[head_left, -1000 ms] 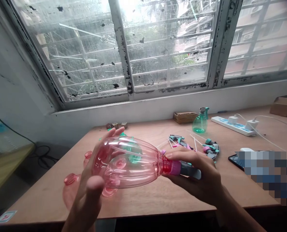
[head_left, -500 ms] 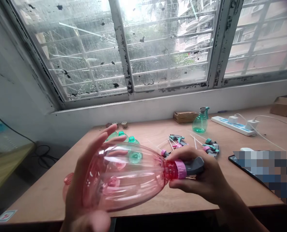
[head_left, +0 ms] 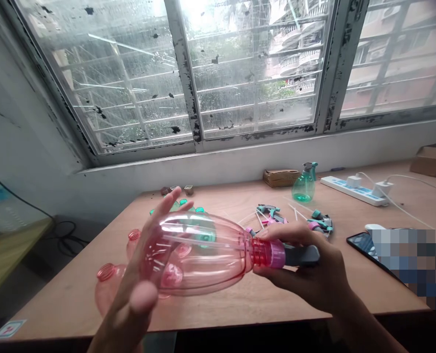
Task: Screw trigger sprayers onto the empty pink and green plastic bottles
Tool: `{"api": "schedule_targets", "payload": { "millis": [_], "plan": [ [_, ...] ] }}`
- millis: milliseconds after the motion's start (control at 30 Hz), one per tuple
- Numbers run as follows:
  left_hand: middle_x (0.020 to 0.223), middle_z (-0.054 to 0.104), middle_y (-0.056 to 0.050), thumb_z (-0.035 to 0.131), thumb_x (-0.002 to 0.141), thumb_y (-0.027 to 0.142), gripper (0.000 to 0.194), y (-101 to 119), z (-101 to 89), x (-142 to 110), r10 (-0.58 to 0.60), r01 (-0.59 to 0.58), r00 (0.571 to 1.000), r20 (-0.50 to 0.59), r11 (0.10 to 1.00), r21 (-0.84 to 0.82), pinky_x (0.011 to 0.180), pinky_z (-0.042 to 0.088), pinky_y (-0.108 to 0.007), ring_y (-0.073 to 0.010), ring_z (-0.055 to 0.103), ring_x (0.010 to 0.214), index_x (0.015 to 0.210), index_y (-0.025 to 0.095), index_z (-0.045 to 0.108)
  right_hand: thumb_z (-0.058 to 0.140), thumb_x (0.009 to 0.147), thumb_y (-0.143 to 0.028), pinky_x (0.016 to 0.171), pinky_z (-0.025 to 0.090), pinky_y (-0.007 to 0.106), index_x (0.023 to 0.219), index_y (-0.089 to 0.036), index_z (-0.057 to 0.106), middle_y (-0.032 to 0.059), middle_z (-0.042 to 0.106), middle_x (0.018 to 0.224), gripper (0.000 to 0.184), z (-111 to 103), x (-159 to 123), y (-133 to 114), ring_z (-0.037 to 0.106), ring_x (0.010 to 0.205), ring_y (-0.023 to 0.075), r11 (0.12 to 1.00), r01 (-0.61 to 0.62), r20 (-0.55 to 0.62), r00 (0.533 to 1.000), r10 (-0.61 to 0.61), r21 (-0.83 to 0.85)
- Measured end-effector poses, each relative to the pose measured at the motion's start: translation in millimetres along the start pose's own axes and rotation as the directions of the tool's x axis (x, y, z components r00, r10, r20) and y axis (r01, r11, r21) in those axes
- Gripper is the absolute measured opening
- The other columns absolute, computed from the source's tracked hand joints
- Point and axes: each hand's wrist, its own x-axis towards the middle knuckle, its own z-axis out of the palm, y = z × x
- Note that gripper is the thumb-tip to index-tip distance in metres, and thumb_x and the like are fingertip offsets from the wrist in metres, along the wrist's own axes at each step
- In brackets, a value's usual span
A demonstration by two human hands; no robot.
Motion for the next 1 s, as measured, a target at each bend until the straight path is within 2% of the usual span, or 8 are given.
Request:
{"api": "schedule_targets", "payload": {
  "millis": [133, 267, 400, 500, 567, 633, 767, 1000],
  "plan": [
    [0.142, 0.068, -0.012, 0.042, 0.089, 0.083, 0.077, -2, -1.1, 9, -0.247, 0.248, 0.969, 0.014, 0.965, -0.09, 0.096, 0.061, -0.058, -0.0455, 0.062, 0.13, 0.138, 0.029, 0.065, 0.08, 0.088, -0.011, 0.081, 0.061, 0.032, 0.125, -0.025, 0.064, 0.0052, 0.081, 0.105, 0.043, 3, 3, 8, 0.077, 0.095, 0.0233, 0.967, 0.213, 0.149, 0.97, -0.192, -0.14],
    [0.133, 0.072, -0.013, 0.051, 0.088, 0.078, 0.073, 3, 2.4, 9, -0.304, 0.299, 0.953, -0.016, 0.945, -0.133, 0.088, 0.064, -0.051, -0.0412, 0.071, 0.113, 0.136, 0.025, 0.066, 0.082, 0.087, -0.015, 0.075, 0.061, 0.029, 0.12, -0.026, 0.065, 0.0031, 0.081, 0.098, 0.039, 7, 4, 9, 0.076, 0.084, 0.0203, 0.981, 0.152, 0.114, 0.984, -0.139, -0.122],
    [0.144, 0.065, -0.009, 0.063, 0.084, 0.072, 0.066, 5, 5.9, 3, -0.031, 0.028, 0.998, -0.053, 0.998, -0.052, 0.095, 0.061, -0.05, -0.0412, 0.064, 0.124, 0.133, 0.029, 0.068, 0.091, 0.08, -0.021, 0.059, 0.057, 0.023, 0.109, -0.025, 0.069, 0.0002, 0.076, 0.088, 0.037, 4, 5, 4, 0.069, 0.066, 0.0151, 0.994, -0.11, 0.078, 0.991, 0.107, 0.025],
    [0.152, 0.058, -0.003, 0.065, 0.084, 0.068, 0.059, 2, 7.5, -1, 0.201, -0.198, 0.979, -0.045, 0.979, 0.055, 0.105, 0.056, -0.055, -0.0435, 0.052, 0.138, 0.133, 0.035, 0.067, 0.09, 0.081, -0.025, 0.048, 0.054, 0.022, 0.106, -0.022, 0.07, 0.0011, 0.072, 0.084, 0.032, 1, 7, 2, 0.065, 0.058, 0.0135, 0.916, -0.333, 0.178, 0.938, 0.298, 0.222],
    [0.152, 0.058, -0.003, 0.064, 0.084, 0.069, 0.06, 0, 8.0, -2, 0.25, -0.247, 0.968, -0.025, 0.966, 0.08, 0.108, 0.052, -0.06, -0.0448, 0.048, 0.141, 0.135, 0.037, 0.066, 0.088, 0.083, -0.026, 0.049, 0.055, 0.022, 0.105, -0.021, 0.069, 0.0011, 0.071, 0.084, 0.029, 2, 7, 3, 0.065, 0.058, 0.0136, 0.884, -0.381, 0.208, 0.92, 0.333, 0.27],
    [0.154, 0.056, -0.003, 0.061, 0.085, 0.072, 0.062, -2, 8.5, 0, 0.237, -0.235, 0.971, -0.031, 0.969, 0.076, 0.109, 0.051, -0.061, -0.0446, 0.047, 0.142, 0.136, 0.037, 0.065, 0.089, 0.083, -0.025, 0.052, 0.056, 0.023, 0.106, -0.023, 0.069, 0.0003, 0.073, 0.085, 0.03, 4, 6, 4, 0.067, 0.06, 0.0141, 0.925, -0.314, 0.15, 0.946, 0.286, 0.213],
    [0.155, 0.055, -0.003, 0.058, 0.087, 0.074, 0.061, -3, 10.1, 6, 0.16, -0.156, 0.985, -0.068, 0.986, 0.063, 0.108, 0.052, -0.058, -0.0422, 0.05, 0.141, 0.134, 0.036, 0.066, 0.089, 0.081, -0.02, 0.062, 0.06, 0.026, 0.114, -0.028, 0.068, 0.0005, 0.08, 0.09, 0.039, 9, 2, 7, 0.074, 0.07, 0.0186, 0.998, -0.001, 0.003, 1.0, 0.001, -0.059],
    [0.152, 0.058, -0.006, 0.052, 0.094, 0.068, 0.058, -6, 8.0, 10, 0.035, -0.029, 0.993, -0.114, 0.998, 0.048, 0.101, 0.058, -0.047, -0.0379, 0.056, 0.136, 0.135, 0.028, 0.065, 0.077, 0.091, -0.012, 0.083, 0.062, 0.036, 0.13, -0.026, 0.061, 0.0071, 0.082, 0.11, 0.044, 10, 3, 15, 0.078, 0.097, 0.0252, 0.925, 0.287, 0.136, 0.956, -0.26, -0.249]
  ]
}}
